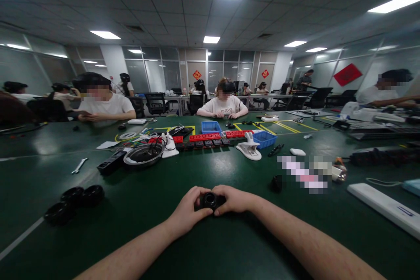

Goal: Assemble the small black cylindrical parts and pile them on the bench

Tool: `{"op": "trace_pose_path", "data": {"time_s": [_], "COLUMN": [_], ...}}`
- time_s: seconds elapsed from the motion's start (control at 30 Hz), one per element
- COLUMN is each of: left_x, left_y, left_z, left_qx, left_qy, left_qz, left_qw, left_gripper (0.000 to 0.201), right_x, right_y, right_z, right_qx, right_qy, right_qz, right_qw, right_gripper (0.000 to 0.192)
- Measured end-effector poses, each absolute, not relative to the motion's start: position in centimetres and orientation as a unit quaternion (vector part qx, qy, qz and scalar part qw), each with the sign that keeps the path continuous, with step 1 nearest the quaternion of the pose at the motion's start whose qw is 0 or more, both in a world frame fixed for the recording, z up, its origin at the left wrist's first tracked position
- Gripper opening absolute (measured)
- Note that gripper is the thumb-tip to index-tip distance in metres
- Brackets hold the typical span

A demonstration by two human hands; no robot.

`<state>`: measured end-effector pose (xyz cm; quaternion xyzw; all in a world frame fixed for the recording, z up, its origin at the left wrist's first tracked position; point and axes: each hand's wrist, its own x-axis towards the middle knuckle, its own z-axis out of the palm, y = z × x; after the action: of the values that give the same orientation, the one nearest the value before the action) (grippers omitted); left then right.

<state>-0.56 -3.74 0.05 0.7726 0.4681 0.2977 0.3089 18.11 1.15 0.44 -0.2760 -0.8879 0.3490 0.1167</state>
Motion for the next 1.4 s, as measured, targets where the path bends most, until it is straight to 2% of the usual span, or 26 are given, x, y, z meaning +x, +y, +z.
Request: {"op": "trace_pose_path", "data": {"time_s": [0.3,0.53,0.67,0.8,1.0,1.2,1.4], "left_x": [-0.4,0.1,0.1,-0.3,-0.6,-0.6,-0.4], "left_y": [-3.8,-4.0,-3.8,-3.5,-3.3,-3.5,-3.7], "left_z": [-0.1,-0.5,-0.6,-0.6,-0.2,0.1,0.1], "left_qx": [0.762,0.722,0.720,0.744,0.769,0.781,0.776], "left_qy": [0.486,0.544,0.545,0.510,0.471,0.466,0.469], "left_qz": [0.298,0.330,0.339,0.325,0.300,0.288,0.292], "left_qw": [0.307,0.270,0.265,0.287,0.312,0.301,0.303], "left_gripper": [0.032,0.028,0.029,0.031,0.039,0.034,0.034], "right_x": [17.5,15.6,15.3,16.1,17.8,17.9,17.8], "right_y": [0.5,-1.2,-1.6,-0.8,1.1,1.4,1.1], "right_z": [0.2,-0.4,-1.0,-0.6,0.3,0.1,0.0], "right_qx": [-0.355,-0.474,-0.480,-0.407,-0.261,-0.248,-0.293], "right_qy": [-0.870,-0.865,-0.865,-0.889,-0.913,-0.908,-0.893], "right_qz": [0.314,0.105,0.057,0.130,0.289,0.314,0.312], "right_qw": [0.133,0.123,0.136,0.166,0.122,0.125,0.139], "right_gripper": [0.038,0.045,0.046,0.054,0.040,0.034,0.033]}}
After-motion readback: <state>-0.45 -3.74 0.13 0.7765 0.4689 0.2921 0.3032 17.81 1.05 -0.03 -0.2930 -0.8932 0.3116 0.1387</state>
